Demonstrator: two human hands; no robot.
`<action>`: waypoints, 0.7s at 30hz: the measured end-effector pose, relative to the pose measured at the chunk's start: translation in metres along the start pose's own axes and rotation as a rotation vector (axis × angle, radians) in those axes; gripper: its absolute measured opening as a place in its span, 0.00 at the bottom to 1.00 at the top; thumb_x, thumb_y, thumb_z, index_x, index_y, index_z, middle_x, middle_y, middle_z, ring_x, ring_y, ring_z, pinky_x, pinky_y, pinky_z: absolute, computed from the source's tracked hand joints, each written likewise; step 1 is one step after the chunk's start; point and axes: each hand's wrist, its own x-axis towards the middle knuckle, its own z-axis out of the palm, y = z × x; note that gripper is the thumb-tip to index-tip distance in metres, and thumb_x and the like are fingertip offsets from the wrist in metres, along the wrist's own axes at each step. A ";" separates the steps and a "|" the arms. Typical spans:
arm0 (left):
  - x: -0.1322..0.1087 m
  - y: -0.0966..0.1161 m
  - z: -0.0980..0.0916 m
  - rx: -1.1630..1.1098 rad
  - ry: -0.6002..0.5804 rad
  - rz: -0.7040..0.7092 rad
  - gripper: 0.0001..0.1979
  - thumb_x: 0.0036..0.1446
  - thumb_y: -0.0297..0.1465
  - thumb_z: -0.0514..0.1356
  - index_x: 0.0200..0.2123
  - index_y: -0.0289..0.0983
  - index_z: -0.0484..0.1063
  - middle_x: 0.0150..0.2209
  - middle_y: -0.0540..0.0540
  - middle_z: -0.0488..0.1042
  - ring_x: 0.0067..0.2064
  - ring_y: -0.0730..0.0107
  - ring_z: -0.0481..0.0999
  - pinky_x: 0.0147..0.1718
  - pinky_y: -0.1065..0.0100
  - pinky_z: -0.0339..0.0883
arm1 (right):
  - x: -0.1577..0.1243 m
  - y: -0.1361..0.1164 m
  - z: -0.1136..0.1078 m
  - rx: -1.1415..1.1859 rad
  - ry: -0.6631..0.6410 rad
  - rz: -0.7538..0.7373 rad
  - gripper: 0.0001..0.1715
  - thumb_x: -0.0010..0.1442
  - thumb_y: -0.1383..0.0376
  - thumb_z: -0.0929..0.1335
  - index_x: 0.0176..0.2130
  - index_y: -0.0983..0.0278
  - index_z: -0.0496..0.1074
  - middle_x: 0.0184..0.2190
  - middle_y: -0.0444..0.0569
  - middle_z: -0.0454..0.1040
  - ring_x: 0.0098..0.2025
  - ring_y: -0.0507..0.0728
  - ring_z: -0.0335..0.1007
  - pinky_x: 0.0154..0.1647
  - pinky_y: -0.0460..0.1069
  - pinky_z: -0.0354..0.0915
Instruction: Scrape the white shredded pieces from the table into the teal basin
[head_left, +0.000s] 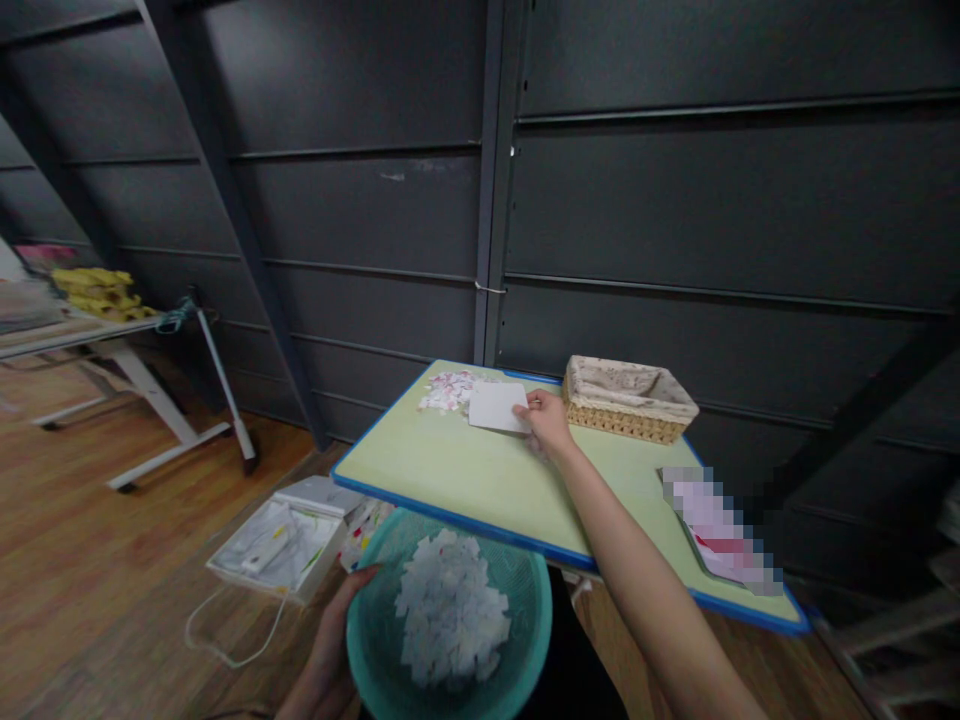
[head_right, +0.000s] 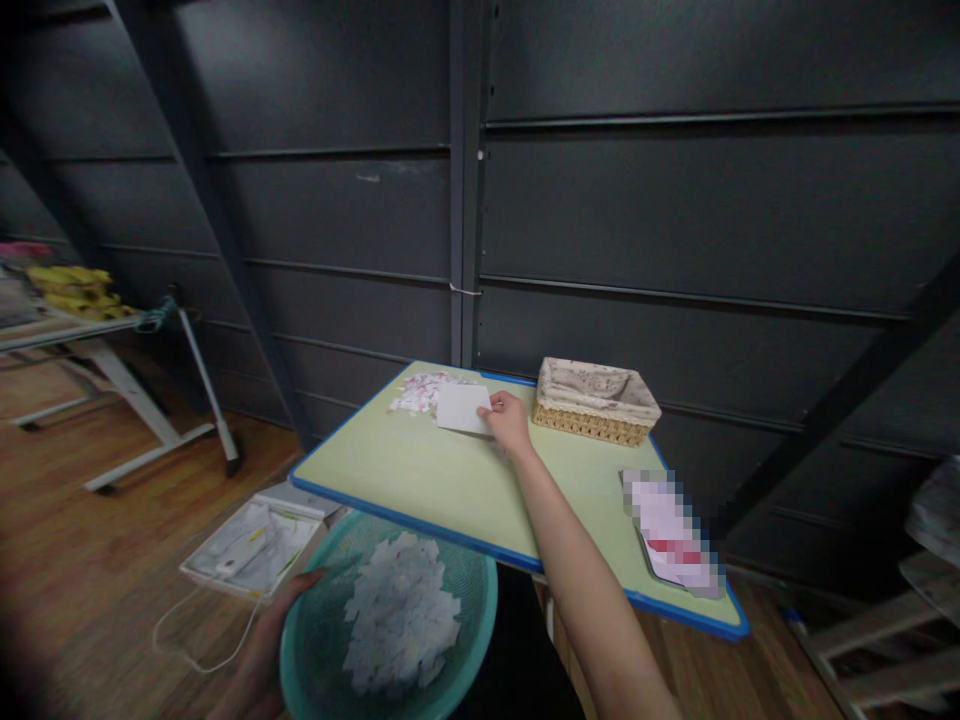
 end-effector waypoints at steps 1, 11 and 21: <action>0.000 0.000 -0.001 0.005 0.001 0.001 0.04 0.48 0.25 0.59 0.23 0.34 0.71 0.16 0.47 0.75 0.18 0.64 0.72 0.20 0.65 0.68 | -0.001 -0.002 0.001 -0.002 -0.017 0.003 0.13 0.42 0.59 0.67 0.28 0.65 0.68 0.22 0.46 0.71 0.23 0.52 0.64 0.21 0.44 0.55; 0.000 -0.001 -0.001 0.000 -0.016 -0.005 0.04 0.48 0.26 0.59 0.23 0.34 0.71 0.17 0.46 0.76 0.19 0.65 0.73 0.22 0.65 0.69 | -0.002 -0.006 -0.005 0.054 -0.101 0.106 0.14 0.39 0.61 0.68 0.29 0.66 0.68 0.19 0.43 0.68 0.19 0.50 0.61 0.18 0.43 0.52; -0.001 -0.002 -0.002 -0.025 -0.070 -0.072 0.04 0.46 0.27 0.62 0.24 0.34 0.69 0.17 0.47 0.76 0.21 0.63 0.75 0.24 0.64 0.69 | -0.041 -0.040 0.010 -0.163 -0.101 -0.230 0.06 0.50 0.63 0.65 0.30 0.64 0.66 0.25 0.46 0.72 0.27 0.53 0.67 0.26 0.44 0.58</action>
